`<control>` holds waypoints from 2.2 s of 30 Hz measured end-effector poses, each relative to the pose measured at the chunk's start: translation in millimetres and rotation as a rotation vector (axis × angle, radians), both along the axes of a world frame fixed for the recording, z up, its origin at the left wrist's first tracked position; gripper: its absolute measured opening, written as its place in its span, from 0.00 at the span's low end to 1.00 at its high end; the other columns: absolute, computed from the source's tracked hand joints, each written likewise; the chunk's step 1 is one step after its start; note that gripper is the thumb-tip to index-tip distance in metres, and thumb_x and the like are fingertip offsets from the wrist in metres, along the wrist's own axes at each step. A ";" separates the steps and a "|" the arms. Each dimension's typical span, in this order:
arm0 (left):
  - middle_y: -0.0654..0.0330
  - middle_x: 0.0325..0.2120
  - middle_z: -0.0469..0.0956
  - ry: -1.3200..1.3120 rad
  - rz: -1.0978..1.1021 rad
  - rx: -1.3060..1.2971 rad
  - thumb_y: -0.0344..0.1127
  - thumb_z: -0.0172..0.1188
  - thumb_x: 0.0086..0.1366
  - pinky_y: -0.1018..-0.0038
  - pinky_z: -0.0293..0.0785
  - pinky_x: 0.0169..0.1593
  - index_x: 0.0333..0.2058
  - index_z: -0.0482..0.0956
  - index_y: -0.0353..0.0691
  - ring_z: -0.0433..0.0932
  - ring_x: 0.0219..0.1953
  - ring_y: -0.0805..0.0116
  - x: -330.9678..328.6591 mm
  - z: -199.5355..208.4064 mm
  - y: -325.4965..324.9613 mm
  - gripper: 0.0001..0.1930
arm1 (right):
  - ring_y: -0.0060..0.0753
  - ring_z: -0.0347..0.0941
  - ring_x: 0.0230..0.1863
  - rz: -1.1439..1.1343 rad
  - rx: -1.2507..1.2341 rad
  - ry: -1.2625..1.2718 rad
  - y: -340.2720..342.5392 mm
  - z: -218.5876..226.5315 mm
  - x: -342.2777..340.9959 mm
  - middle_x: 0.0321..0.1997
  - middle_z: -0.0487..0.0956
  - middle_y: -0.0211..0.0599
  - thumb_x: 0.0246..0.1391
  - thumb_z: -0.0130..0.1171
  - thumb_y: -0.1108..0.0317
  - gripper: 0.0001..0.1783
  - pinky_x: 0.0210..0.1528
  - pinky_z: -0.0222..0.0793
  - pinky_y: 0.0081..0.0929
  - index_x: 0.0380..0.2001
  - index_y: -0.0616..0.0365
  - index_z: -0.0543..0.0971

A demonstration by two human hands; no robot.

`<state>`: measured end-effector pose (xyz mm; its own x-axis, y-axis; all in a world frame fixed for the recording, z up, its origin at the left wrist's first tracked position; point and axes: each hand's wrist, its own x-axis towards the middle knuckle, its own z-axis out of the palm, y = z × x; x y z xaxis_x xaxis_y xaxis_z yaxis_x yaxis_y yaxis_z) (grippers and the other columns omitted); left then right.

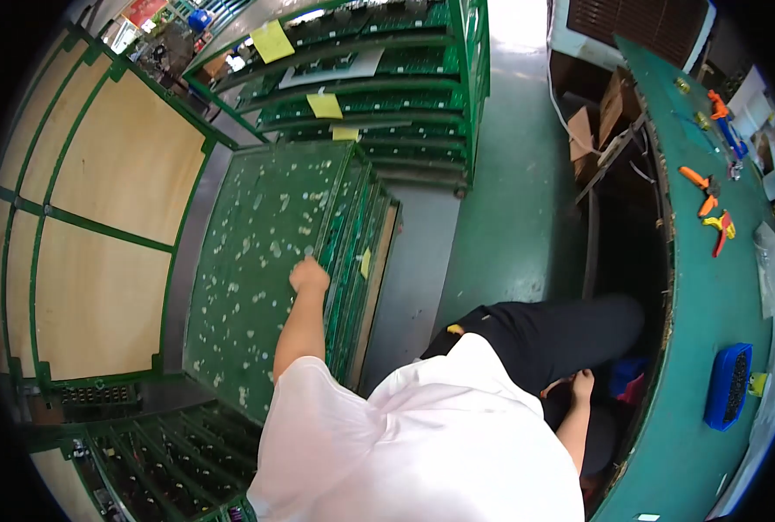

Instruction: The person installs black caps from a container onto circuit boards by hand, then lifts the assembled circuit boards and places them onto a storage rack.

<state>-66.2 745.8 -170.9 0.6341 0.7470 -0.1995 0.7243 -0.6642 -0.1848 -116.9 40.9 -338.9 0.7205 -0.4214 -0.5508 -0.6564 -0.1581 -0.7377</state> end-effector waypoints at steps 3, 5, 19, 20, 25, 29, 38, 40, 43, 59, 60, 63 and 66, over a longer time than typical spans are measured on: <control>0.51 0.39 0.77 0.062 0.052 0.019 0.38 0.54 0.56 0.64 0.73 0.44 0.43 0.72 0.39 0.76 0.42 0.55 0.2 28.6 -14.0 0.16 | 0.23 0.70 0.25 0.002 0.155 -0.072 19.0 7.3 8.9 0.28 0.76 0.37 0.54 0.50 0.69 0.10 0.27 0.66 0.20 0.37 0.63 0.75; 0.51 0.39 0.77 0.094 0.062 0.001 0.39 0.55 0.56 0.64 0.74 0.43 0.43 0.72 0.40 0.77 0.42 0.55 3.3 27.7 -12.1 0.17 | 0.33 0.73 0.41 0.168 0.013 -0.193 25.4 15.0 16.2 0.42 0.76 0.45 0.54 0.51 0.68 0.18 0.43 0.68 0.27 0.46 0.65 0.72; 0.51 0.40 0.77 0.140 0.041 -0.033 0.44 0.61 0.50 0.63 0.72 0.45 0.45 0.73 0.40 0.76 0.43 0.55 -3.6 30.1 -14.4 0.23 | 0.39 0.58 0.63 0.501 -0.105 -0.270 24.5 16.1 23.8 0.61 0.64 0.45 0.56 0.49 0.53 0.33 0.61 0.55 0.32 0.57 0.67 0.62; 0.52 0.39 0.77 0.151 0.020 -0.026 0.44 0.61 0.50 0.63 0.73 0.43 0.44 0.73 0.41 0.76 0.42 0.56 -6.2 29.5 -15.4 0.23 | 0.40 0.58 0.63 0.515 -0.123 -0.273 24.5 16.7 22.5 0.61 0.65 0.45 0.55 0.49 0.52 0.33 0.61 0.55 0.33 0.57 0.67 0.62; 0.53 0.38 0.78 0.152 -0.048 -0.023 0.47 0.61 0.50 0.62 0.74 0.41 0.41 0.73 0.41 0.77 0.41 0.56 -13.5 31.9 -12.8 0.22 | 0.42 0.66 0.55 0.409 -0.102 -0.213 24.2 -2.7 14.9 0.53 0.72 0.50 0.50 0.46 0.67 0.24 0.56 0.60 0.32 0.49 0.71 0.69; 0.52 0.37 0.78 0.116 -0.088 -0.020 0.47 0.61 0.51 0.62 0.74 0.41 0.39 0.74 0.40 0.77 0.40 0.55 -6.4 28.9 -13.8 0.20 | 0.40 0.73 0.46 0.250 -0.139 -0.036 4.1 -24.1 11.3 0.42 0.78 0.50 0.49 0.49 0.68 0.20 0.48 0.65 0.30 0.42 0.73 0.74; 0.50 0.34 0.79 0.119 -0.087 -0.009 0.45 0.59 0.50 0.64 0.74 0.41 0.33 0.79 0.39 0.78 0.38 0.54 -14.3 12.5 -0.9 0.17 | 0.52 0.71 0.48 0.224 -0.111 0.048 31.2 1.8 16.8 0.42 0.77 0.55 0.46 0.44 0.74 0.18 0.51 0.64 0.33 0.41 0.71 0.74; 0.51 0.35 0.79 0.180 -0.095 -0.019 0.43 0.58 0.51 0.65 0.75 0.41 0.33 0.80 0.39 0.78 0.39 0.55 -3.3 7.4 -2.2 0.14 | 0.51 0.74 0.43 0.199 -0.215 0.021 17.3 -20.1 9.7 0.37 0.78 0.56 0.48 0.48 0.73 0.15 0.46 0.67 0.34 0.39 0.71 0.74; 0.53 0.37 0.79 0.297 -0.113 0.003 0.37 0.55 0.53 0.66 0.75 0.42 0.34 0.82 0.42 0.79 0.41 0.58 -1.9 8.3 -0.4 0.12 | 0.25 0.68 0.20 0.120 -0.069 -0.152 32.3 -20.3 12.2 0.20 0.74 0.34 0.53 0.50 0.72 0.07 0.22 0.63 0.22 0.28 0.66 0.74; 0.59 0.45 0.77 0.534 -0.237 0.025 0.36 0.52 0.56 0.68 0.75 0.42 0.40 0.81 0.45 0.76 0.47 0.63 10.0 -3.0 14.1 0.14 | 0.40 0.71 0.49 0.173 -0.049 -0.365 79.2 65.4 49.0 0.46 0.77 0.49 0.49 0.54 0.70 0.19 0.51 0.64 0.27 0.45 0.69 0.73; 0.59 0.44 0.77 0.557 -0.214 0.009 0.36 0.51 0.57 0.68 0.75 0.41 0.39 0.81 0.46 0.77 0.46 0.62 18.7 4.1 8.6 0.14 | 0.41 0.72 0.49 0.199 -0.100 -0.346 75.6 62.8 51.5 0.46 0.77 0.49 0.49 0.55 0.69 0.19 0.50 0.64 0.28 0.44 0.69 0.73; 0.59 0.41 0.79 0.500 -0.158 -0.002 0.37 0.50 0.58 0.69 0.75 0.40 0.37 0.82 0.44 0.78 0.43 0.61 18.4 0.9 12.0 0.13 | 0.40 0.72 0.49 0.373 -0.178 -0.235 76.0 67.1 58.6 0.45 0.77 0.48 0.49 0.56 0.66 0.20 0.50 0.65 0.30 0.43 0.68 0.74; 0.58 0.40 0.79 0.487 -0.168 0.024 0.37 0.50 0.57 0.68 0.75 0.40 0.36 0.82 0.45 0.79 0.42 0.61 17.8 4.0 4.7 0.13 | 0.40 0.72 0.49 0.459 -0.197 -0.370 77.7 60.1 62.3 0.45 0.77 0.48 0.48 0.58 0.64 0.21 0.49 0.65 0.32 0.43 0.67 0.74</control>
<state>-48.4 750.5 -166.8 0.5841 0.6506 -0.4854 0.4340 -0.7557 -0.4905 -54.6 118.6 -278.8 0.9806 -0.0918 -0.1734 -0.1957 -0.5202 -0.8313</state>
